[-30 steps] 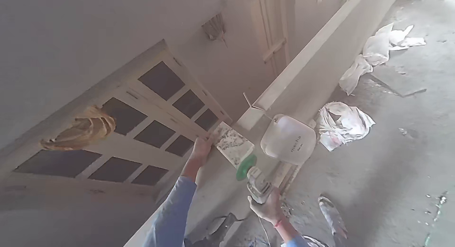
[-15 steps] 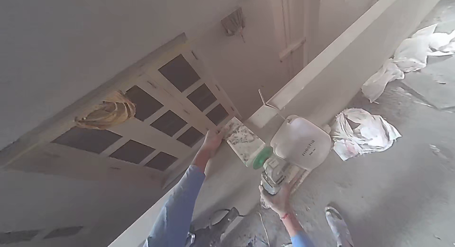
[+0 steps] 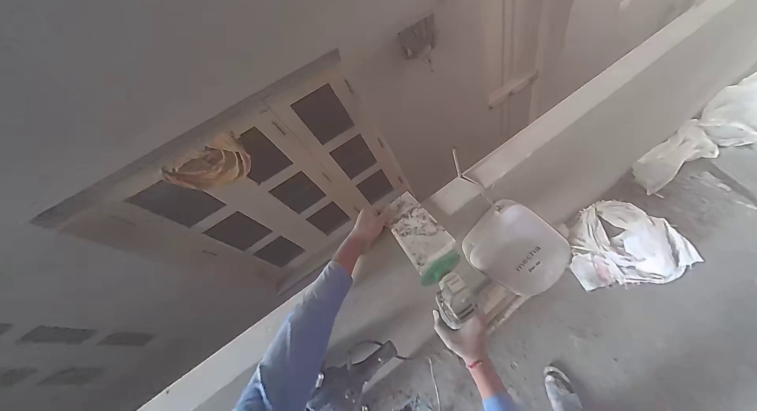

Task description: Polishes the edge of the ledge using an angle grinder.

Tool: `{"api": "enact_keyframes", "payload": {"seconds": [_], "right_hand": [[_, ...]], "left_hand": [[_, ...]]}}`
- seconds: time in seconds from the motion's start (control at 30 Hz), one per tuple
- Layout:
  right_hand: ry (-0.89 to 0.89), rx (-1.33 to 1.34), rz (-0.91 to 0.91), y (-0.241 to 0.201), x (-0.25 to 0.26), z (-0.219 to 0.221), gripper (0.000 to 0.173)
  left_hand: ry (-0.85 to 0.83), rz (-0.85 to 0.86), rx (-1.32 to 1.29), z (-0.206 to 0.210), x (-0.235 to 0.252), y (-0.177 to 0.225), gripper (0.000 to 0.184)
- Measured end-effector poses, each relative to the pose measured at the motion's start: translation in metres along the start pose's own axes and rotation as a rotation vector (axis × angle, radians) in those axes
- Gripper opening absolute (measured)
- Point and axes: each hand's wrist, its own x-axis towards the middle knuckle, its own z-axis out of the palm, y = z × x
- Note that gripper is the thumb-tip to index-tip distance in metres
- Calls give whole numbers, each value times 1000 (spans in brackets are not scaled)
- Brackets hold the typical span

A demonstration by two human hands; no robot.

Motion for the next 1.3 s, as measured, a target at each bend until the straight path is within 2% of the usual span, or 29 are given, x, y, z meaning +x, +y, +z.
{"api": "enact_keyframes", "payload": {"seconds": [0.17, 0.4, 0.5, 0.63, 0.8, 0.93, 1.07, 1.17, 1.3], "right_hand": [[54, 13, 20, 7, 4, 3, 70], [20, -6, -49, 6, 9, 0, 69], [62, -11, 16, 10, 13, -1, 73], [-3, 34, 79, 4, 14, -8, 73], [-40, 137, -23, -9, 1, 3, 63], [6, 183, 69, -9, 7, 7, 60], [-34, 226, 100, -12, 0, 3, 59], [-52, 199, 75, -13, -5, 7, 61], [13, 241, 174, -16, 2, 15, 66]], "left_hand": [[-16, 28, -64, -1, 3, -3, 29], [-16, 20, -14, -1, 2, 0, 32], [-7, 11, -4, 1, -1, 3, 28], [-6, 29, -60, 2, -4, 2, 28], [8, 20, -39, 6, -8, 9, 30], [11, 36, 28, 5, -6, 6, 33], [21, 32, -26, 8, -5, 3, 30], [20, 35, -55, 8, -6, 5, 27], [22, 46, -79, 9, -7, 6, 24]]}}
